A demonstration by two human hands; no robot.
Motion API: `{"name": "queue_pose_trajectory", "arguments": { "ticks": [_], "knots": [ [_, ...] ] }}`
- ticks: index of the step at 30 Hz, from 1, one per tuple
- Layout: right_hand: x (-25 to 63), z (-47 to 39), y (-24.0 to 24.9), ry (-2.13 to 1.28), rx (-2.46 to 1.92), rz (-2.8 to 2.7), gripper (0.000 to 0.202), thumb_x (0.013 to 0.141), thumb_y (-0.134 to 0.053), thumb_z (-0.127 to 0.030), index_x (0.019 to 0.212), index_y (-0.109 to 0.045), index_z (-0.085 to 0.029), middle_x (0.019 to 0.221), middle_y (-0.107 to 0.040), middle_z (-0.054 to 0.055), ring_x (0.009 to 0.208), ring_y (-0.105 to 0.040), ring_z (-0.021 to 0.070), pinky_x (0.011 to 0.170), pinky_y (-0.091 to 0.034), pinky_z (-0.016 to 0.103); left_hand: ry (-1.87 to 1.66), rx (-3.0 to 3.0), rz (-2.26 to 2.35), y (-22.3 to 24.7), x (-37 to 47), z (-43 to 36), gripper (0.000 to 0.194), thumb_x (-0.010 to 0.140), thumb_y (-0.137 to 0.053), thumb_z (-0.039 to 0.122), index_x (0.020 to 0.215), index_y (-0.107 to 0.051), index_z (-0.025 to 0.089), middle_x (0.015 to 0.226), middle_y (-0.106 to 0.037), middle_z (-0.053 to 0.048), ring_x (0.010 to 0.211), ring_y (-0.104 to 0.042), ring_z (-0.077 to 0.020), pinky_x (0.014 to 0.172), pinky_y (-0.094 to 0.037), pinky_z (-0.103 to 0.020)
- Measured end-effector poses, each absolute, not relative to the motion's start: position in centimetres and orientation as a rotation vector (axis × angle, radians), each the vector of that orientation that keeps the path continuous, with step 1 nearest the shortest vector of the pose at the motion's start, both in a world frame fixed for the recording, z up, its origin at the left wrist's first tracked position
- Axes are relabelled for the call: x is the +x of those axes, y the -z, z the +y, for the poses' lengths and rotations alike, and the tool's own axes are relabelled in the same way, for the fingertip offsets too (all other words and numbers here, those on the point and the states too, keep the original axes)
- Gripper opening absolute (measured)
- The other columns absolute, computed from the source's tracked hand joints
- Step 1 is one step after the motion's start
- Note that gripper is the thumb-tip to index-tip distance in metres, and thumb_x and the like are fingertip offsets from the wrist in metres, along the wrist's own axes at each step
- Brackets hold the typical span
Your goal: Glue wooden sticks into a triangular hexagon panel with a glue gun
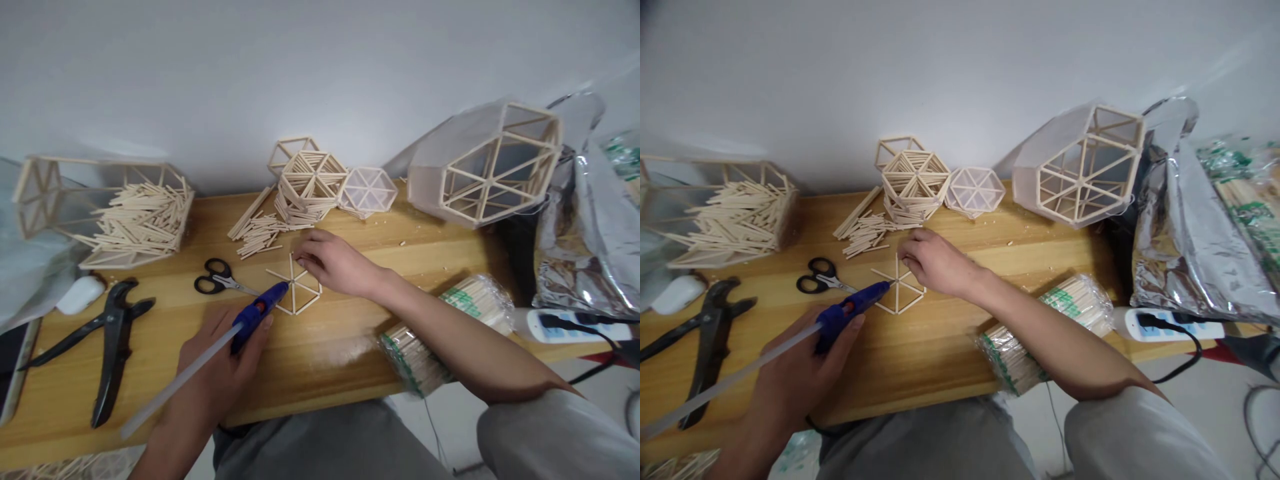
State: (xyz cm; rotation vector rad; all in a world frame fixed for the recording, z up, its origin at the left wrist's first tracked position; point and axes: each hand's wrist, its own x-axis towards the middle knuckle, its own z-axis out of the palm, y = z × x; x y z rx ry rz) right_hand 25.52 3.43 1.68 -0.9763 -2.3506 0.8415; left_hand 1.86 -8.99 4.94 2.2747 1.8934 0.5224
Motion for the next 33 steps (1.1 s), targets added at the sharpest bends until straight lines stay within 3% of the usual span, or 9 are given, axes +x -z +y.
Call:
{"name": "queue_pose_trajectory", "arguments": {
  "ticks": [8, 19, 33],
  "knots": [
    [25.5, 3.4, -1.7, -0.847, -0.982, -2.351, 0.016, 0.101, -0.057, -0.010, 0.103, -0.072, -0.014, 0.104, -0.067, 0.011, 0.099, -0.063, 0.0228, 0.093, -0.052, 0.036, -0.515, 2.242, 1.883, -5.0, 2.1, -9.2, 0.034, 0.101, -0.052, 0.048, 0.085, -0.070, 0.025, 0.076, -0.075, -0.003, 0.066, -0.073, -0.0236, 0.052, -0.049, -0.031],
    [25.5, 3.4, -1.9, -0.858, -0.992, -2.354, 0.016, 0.100, -0.057, -0.010, 0.103, -0.071, -0.016, 0.104, -0.067, 0.010, 0.100, -0.063, 0.0229, 0.094, -0.051, 0.036, -0.598, 2.151, 1.886, -4.0, 1.9, -8.8, 0.034, 0.101, -0.053, 0.052, 0.102, -0.072, 0.024, 0.091, -0.080, -0.005, 0.088, -0.078, -0.0271, 0.074, -0.059, -0.035],
    [25.6, 3.4, -1.9, -0.882, -0.990, -2.343, 0.017, 0.100, -0.057, -0.009, 0.104, -0.072, -0.015, 0.105, -0.067, 0.011, 0.101, -0.063, 0.0229, 0.094, -0.051, 0.036, -0.582, 2.196, 1.877, -4.7, 2.1, -8.5, 0.038, 0.102, -0.050, 0.055, 0.102, -0.071, 0.023, 0.089, -0.079, -0.005, 0.084, -0.078, -0.0277, 0.069, -0.057, -0.035]
  ]
}}
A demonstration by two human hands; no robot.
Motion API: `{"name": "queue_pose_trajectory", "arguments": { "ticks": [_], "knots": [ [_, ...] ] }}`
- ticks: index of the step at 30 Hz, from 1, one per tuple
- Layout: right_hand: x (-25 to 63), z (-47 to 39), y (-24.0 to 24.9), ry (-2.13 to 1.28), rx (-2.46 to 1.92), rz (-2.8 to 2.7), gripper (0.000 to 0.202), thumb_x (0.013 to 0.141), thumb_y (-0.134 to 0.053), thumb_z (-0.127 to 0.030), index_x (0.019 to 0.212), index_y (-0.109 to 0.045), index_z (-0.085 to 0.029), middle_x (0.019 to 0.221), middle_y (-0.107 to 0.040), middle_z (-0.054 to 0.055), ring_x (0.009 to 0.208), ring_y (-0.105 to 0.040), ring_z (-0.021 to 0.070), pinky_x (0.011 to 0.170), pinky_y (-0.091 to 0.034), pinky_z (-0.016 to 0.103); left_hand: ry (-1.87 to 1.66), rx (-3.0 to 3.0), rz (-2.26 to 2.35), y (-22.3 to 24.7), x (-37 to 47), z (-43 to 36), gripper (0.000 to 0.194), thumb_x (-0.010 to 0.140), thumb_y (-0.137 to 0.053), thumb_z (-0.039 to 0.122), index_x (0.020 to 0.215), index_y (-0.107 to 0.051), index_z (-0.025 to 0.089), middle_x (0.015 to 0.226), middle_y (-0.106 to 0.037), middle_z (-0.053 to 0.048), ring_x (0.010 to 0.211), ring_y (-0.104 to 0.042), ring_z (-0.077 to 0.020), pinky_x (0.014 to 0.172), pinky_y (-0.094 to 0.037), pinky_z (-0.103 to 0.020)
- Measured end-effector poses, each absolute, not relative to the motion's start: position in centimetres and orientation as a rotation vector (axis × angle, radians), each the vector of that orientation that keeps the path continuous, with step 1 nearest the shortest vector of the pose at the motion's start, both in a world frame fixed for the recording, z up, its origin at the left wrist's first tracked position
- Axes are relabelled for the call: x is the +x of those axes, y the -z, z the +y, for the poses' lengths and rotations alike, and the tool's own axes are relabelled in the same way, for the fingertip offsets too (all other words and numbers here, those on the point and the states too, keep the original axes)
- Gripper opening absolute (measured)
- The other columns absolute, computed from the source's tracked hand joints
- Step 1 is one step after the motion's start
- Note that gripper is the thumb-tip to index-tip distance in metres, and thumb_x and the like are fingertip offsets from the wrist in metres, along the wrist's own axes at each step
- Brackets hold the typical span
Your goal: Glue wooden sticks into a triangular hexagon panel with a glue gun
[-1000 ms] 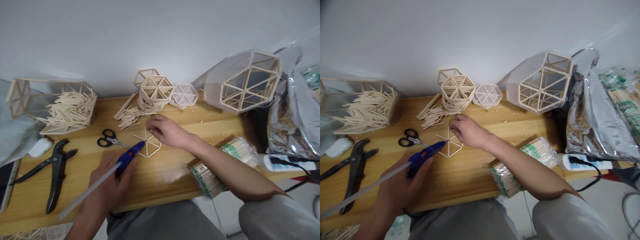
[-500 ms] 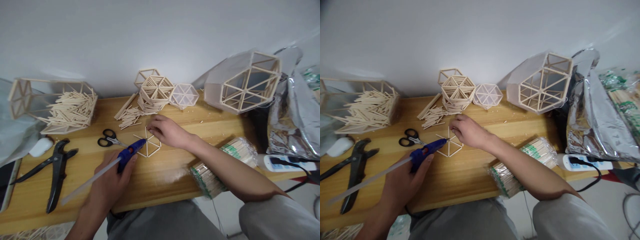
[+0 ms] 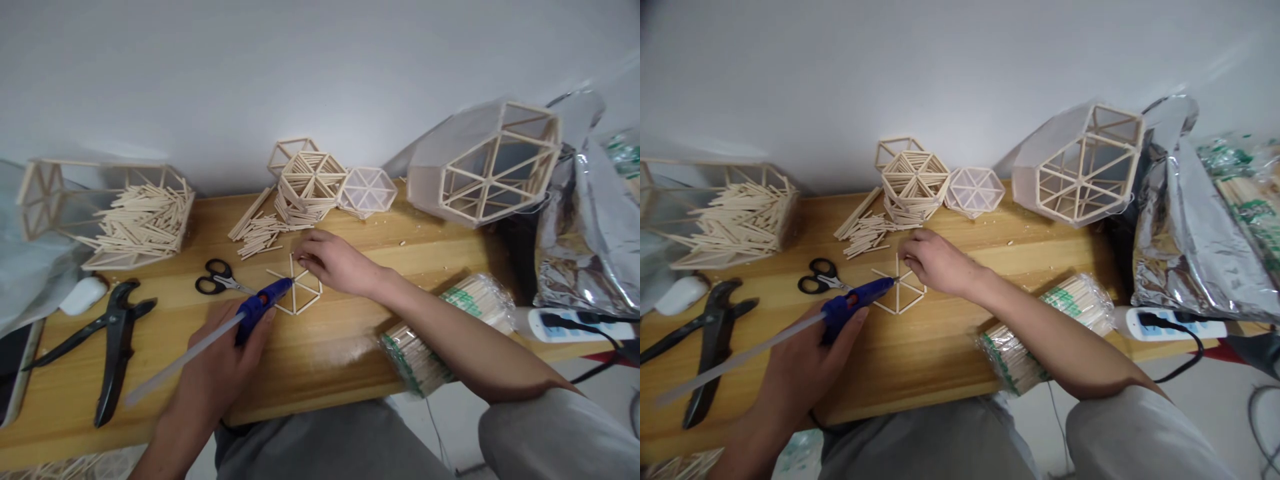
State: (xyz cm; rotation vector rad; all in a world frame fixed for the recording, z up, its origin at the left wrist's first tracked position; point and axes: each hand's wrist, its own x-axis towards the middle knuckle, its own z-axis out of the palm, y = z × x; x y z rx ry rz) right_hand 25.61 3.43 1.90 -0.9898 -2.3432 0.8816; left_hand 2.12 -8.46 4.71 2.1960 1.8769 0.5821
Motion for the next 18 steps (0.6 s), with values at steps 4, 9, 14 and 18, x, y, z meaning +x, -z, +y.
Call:
{"name": "queue_pose_trajectory", "arguments": {
  "ticks": [4, 9, 14, 18],
  "knots": [
    [25.63, 3.48, -1.85, -0.881, -0.993, -2.352, 0.017, 0.099, -0.057, -0.008, 0.105, -0.072, -0.015, 0.105, -0.067, 0.011, 0.101, -0.063, 0.0231, 0.094, -0.051, 0.036, -0.575, 2.187, 1.861, -4.68, 2.29, -8.38, 0.035, 0.102, -0.051, 0.053, 0.097, -0.071, 0.024, 0.086, -0.078, -0.005, 0.082, -0.077, -0.0274, 0.070, -0.057, -0.036],
    [25.63, 3.50, -1.86, -0.876, -0.986, -2.355, 0.018, 0.099, -0.057, -0.007, 0.104, -0.073, -0.014, 0.104, -0.067, 0.011, 0.099, -0.063, 0.0226, 0.092, -0.051, 0.036, -0.570, 2.195, 1.842, -4.62, 2.25, -8.41, 0.033, 0.102, -0.052, 0.052, 0.099, -0.070, 0.025, 0.088, -0.078, -0.004, 0.086, -0.077, -0.0274, 0.071, -0.057, -0.036],
    [25.63, 3.46, -1.98, -0.882, -0.997, -2.350, 0.017, 0.100, -0.057, -0.008, 0.103, -0.073, -0.014, 0.103, -0.068, 0.011, 0.097, -0.063, 0.0223, 0.091, -0.052, 0.036, -0.563, 2.187, 1.862, -4.54, 2.29, -8.31, 0.035, 0.101, -0.052, 0.054, 0.096, -0.070, 0.025, 0.086, -0.078, -0.004, 0.080, -0.076, -0.0270, 0.068, -0.057, -0.035],
    [25.66, 3.48, -2.04, -0.877, -1.003, -2.357, 0.017, 0.100, -0.057, -0.009, 0.105, -0.073, -0.013, 0.105, -0.068, 0.012, 0.099, -0.064, 0.0231, 0.093, -0.052, 0.037, -0.552, 2.182, 1.851, -4.65, 2.23, -8.31, 0.032, 0.101, -0.052, 0.051, 0.095, -0.071, 0.025, 0.086, -0.078, -0.004, 0.082, -0.077, -0.0270, 0.071, -0.058, -0.035]
  ]
}}
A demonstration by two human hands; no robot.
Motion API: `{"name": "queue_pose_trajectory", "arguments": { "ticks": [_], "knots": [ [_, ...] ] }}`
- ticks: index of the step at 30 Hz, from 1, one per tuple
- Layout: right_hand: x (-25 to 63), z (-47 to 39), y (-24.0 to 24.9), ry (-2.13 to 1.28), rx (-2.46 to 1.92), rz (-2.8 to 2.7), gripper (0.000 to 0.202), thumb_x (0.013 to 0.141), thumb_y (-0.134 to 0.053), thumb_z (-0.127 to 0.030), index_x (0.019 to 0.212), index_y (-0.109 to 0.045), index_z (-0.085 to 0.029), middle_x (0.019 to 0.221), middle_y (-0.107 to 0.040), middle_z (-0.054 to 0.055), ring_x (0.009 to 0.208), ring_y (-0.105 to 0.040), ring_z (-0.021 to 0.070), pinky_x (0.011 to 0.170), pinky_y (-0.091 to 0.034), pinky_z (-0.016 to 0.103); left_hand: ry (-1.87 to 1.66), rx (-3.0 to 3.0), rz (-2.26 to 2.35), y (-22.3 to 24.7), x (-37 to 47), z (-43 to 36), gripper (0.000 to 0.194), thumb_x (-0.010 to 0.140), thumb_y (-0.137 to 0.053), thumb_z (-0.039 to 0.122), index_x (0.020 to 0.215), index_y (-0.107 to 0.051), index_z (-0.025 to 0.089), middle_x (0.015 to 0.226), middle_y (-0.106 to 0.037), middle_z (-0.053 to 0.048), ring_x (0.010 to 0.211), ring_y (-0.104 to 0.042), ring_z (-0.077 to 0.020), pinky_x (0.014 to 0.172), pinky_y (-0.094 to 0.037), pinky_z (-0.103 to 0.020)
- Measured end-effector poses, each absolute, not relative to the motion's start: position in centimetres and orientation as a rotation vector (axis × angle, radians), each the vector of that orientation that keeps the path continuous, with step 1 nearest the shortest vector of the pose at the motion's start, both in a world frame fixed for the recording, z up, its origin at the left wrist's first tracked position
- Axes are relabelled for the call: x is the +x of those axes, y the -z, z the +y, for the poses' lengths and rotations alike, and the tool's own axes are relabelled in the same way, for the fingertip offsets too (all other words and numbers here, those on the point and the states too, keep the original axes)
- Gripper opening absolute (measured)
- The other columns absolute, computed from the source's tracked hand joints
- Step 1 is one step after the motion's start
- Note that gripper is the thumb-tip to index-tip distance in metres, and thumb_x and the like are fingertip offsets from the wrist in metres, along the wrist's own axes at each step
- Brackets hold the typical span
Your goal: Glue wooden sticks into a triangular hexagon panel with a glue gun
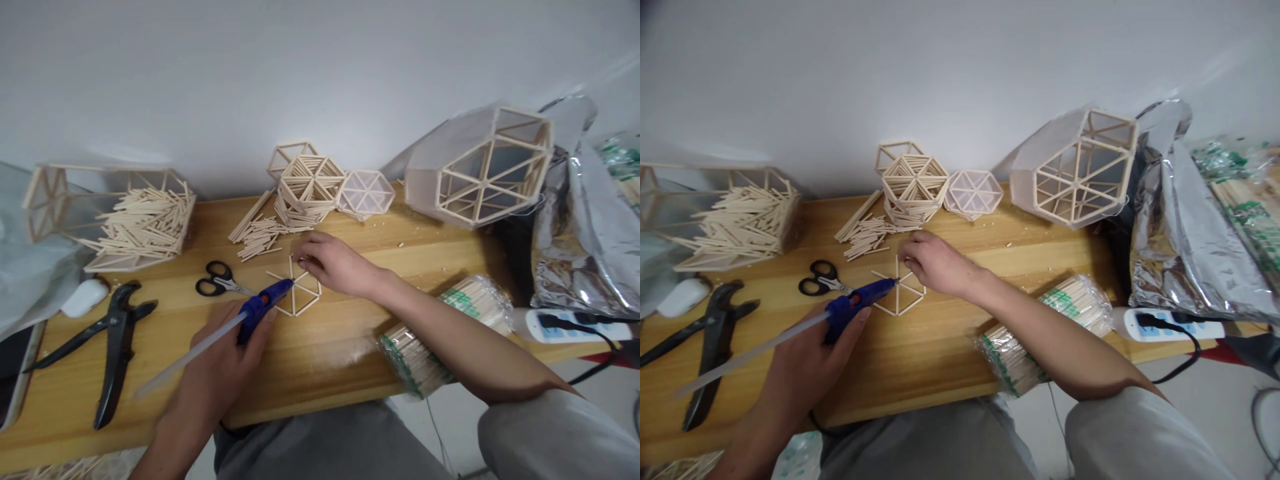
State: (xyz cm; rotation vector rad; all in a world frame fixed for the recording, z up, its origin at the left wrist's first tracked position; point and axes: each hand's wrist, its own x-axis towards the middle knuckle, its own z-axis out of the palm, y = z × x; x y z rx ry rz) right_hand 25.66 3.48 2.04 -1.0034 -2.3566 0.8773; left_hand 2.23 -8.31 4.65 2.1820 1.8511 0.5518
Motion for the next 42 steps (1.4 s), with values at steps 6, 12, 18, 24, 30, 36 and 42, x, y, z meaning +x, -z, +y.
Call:
{"name": "queue_pose_trajectory", "arguments": {
  "ticks": [6, 12, 18, 24, 30, 36, 42],
  "knots": [
    [25.7, 3.5, -1.9, -0.878, -1.005, -2.358, 0.017, 0.099, -0.058, -0.008, 0.103, -0.073, -0.015, 0.104, -0.067, 0.011, 0.098, -0.063, 0.0223, 0.092, -0.051, 0.035, -0.596, 2.117, 1.973, -5.0, 1.0, -8.4, 0.037, 0.099, -0.052, 0.055, 0.094, -0.073, 0.025, 0.086, -0.079, -0.007, 0.083, -0.077, -0.0296, 0.069, -0.059, -0.038],
    [25.6, 3.5, -1.9, -0.867, -1.004, -2.358, 0.016, 0.100, -0.058, -0.010, 0.104, -0.072, -0.016, 0.103, -0.068, 0.010, 0.097, -0.063, 0.0223, 0.091, -0.051, 0.035, -0.574, 2.101, 1.953, -4.6, 0.9, -8.4, 0.040, 0.099, -0.053, 0.059, 0.090, -0.071, 0.024, 0.083, -0.077, -0.007, 0.079, -0.077, -0.0298, 0.066, -0.058, -0.037],
    [25.6, 3.5, -2.0, -0.870, -0.991, -2.363, 0.016, 0.100, -0.058, -0.009, 0.104, -0.073, -0.014, 0.103, -0.068, 0.011, 0.098, -0.064, 0.0226, 0.092, -0.051, 0.036, -0.591, 2.123, 1.908, -4.4, 1.0, -8.7, 0.036, 0.100, -0.053, 0.056, 0.093, -0.071, 0.025, 0.085, -0.078, -0.005, 0.079, -0.077, -0.0276, 0.066, -0.058, -0.035],
    [25.7, 3.5, -2.0, -0.871, -0.995, -2.359, 0.016, 0.100, -0.058, -0.009, 0.103, -0.072, -0.016, 0.103, -0.068, 0.010, 0.098, -0.064, 0.0223, 0.092, -0.051, 0.035, -0.609, 2.183, 1.874, -4.5, 1.0, -8.9, 0.033, 0.101, -0.054, 0.051, 0.098, -0.073, 0.024, 0.088, -0.079, -0.005, 0.081, -0.078, -0.0268, 0.068, -0.058, -0.034],
    [25.7, 3.5, -2.0, -0.871, -0.991, -2.361, 0.016, 0.100, -0.058, -0.009, 0.103, -0.073, -0.015, 0.102, -0.068, 0.010, 0.097, -0.063, 0.0221, 0.092, -0.051, 0.035, -0.593, 2.191, 1.864, -4.3, 1.0, -9.2, 0.034, 0.101, -0.055, 0.051, 0.097, -0.074, 0.024, 0.085, -0.079, -0.004, 0.078, -0.077, -0.0256, 0.066, -0.056, -0.032],
    [25.7, 3.5, -2.0, -0.865, -0.975, -2.360, 0.016, 0.100, -0.058, -0.008, 0.104, -0.073, -0.012, 0.103, -0.068, 0.012, 0.097, -0.064, 0.0225, 0.091, -0.051, 0.034, -0.559, 2.120, 1.883, -4.6, 1.1, -9.2, 0.035, 0.098, -0.055, 0.053, 0.094, -0.075, 0.025, 0.081, -0.078, -0.004, 0.076, -0.076, -0.0265, 0.065, -0.054, -0.033],
    [25.7, 3.5, -2.0, -0.815, -0.978, -2.348, 0.015, 0.099, -0.058, -0.008, 0.098, -0.071, -0.015, 0.095, -0.069, 0.009, 0.090, -0.063, 0.0209, 0.084, -0.050, 0.032, -0.630, 1.781, 2.097, -5.1, -0.6, -7.8, 0.046, 0.089, -0.060, 0.064, 0.068, -0.069, 0.023, 0.059, -0.067, -0.004, 0.059, -0.065, -0.0254, 0.056, -0.045, -0.034]
  ]
}}
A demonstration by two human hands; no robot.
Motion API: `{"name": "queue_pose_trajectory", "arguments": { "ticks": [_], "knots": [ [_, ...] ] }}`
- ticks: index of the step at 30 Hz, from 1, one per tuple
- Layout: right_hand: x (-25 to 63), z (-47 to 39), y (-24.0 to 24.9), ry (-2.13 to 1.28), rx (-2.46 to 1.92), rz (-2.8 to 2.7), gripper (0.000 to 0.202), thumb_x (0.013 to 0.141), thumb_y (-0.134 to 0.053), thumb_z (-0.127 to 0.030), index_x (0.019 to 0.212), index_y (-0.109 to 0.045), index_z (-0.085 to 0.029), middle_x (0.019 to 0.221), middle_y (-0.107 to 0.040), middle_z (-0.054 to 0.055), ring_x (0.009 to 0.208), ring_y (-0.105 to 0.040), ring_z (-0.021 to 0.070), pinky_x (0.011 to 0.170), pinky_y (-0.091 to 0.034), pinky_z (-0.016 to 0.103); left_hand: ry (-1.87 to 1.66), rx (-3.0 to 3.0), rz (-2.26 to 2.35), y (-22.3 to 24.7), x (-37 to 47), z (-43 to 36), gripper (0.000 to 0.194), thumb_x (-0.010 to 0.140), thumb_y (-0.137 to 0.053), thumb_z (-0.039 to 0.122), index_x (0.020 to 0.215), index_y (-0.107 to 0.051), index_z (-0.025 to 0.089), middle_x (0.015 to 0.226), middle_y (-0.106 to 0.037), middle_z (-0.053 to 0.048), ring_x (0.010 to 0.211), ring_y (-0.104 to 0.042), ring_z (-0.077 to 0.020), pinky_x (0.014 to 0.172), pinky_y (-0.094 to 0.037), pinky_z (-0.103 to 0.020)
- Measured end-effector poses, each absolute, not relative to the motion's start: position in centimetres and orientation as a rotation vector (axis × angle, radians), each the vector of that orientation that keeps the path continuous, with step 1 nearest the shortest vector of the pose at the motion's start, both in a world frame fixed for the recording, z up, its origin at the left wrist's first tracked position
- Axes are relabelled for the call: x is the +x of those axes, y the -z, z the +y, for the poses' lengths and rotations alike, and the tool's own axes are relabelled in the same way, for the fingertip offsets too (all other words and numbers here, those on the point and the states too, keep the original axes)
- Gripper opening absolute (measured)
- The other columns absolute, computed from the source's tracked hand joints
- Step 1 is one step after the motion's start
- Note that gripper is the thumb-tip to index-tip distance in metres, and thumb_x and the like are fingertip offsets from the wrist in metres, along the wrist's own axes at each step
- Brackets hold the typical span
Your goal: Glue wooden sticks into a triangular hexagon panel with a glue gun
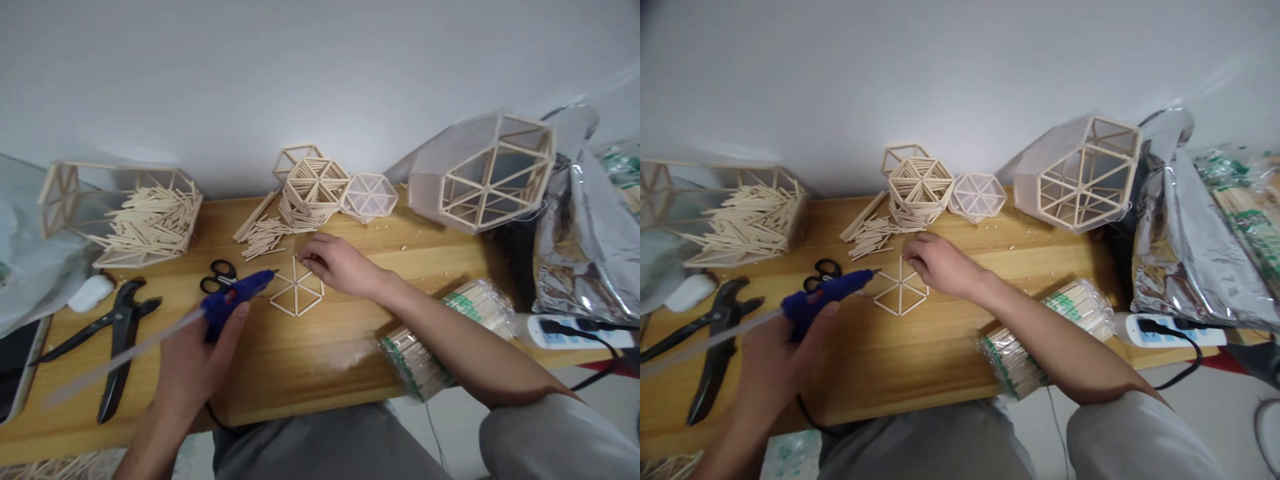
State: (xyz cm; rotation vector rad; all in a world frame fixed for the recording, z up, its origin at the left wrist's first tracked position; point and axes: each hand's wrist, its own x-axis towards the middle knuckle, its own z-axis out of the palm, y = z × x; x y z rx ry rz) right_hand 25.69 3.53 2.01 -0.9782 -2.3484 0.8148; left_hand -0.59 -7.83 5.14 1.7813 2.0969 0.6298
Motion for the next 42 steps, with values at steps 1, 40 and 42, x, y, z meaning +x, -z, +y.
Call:
{"name": "queue_pose_trajectory", "arguments": {
  "ticks": [1, 40, 42],
  "knots": [
    [25.7, 3.5, -2.0, -0.799, -0.981, -2.341, 0.014, 0.099, -0.057, -0.008, 0.097, -0.070, -0.015, 0.093, -0.069, 0.008, 0.088, -0.062, 0.0207, 0.083, -0.051, 0.032, -0.659, 1.678, 2.117, -5.2, -1.1, -7.3, 0.050, 0.088, -0.061, 0.066, 0.062, -0.065, 0.023, 0.052, -0.063, -0.003, 0.053, -0.061, -0.0227, 0.053, -0.042, -0.033],
    [22.3, 3.5, -4.4, -0.319, -1.171, -2.676, 0.020, 0.098, -0.049, -0.002, 0.105, -0.061, -0.016, 0.109, -0.063, 0.011, 0.097, -0.062, 0.0217, 0.091, -0.055, 0.037, -1.290, 1.136, 1.268, -3.4, -2.6, -2.1, 0.056, 0.094, -0.055, 0.066, 0.072, -0.070, 0.017, 0.049, -0.056, -0.001, 0.046, -0.047, -0.0126, 0.048, -0.033, -0.027],
    [23.0, 3.5, -4.1, -0.436, -1.127, -2.515, 0.016, 0.099, -0.051, -0.006, 0.103, -0.061, -0.017, 0.106, -0.063, 0.011, 0.093, -0.062, 0.0219, 0.087, -0.055, 0.037, -1.284, 1.157, 1.274, -3.4, -2.5, -2.2, 0.055, 0.094, -0.055, 0.065, 0.069, -0.070, 0.017, 0.049, -0.056, -0.001, 0.046, -0.048, -0.0130, 0.049, -0.034, -0.028]
  ]
}}
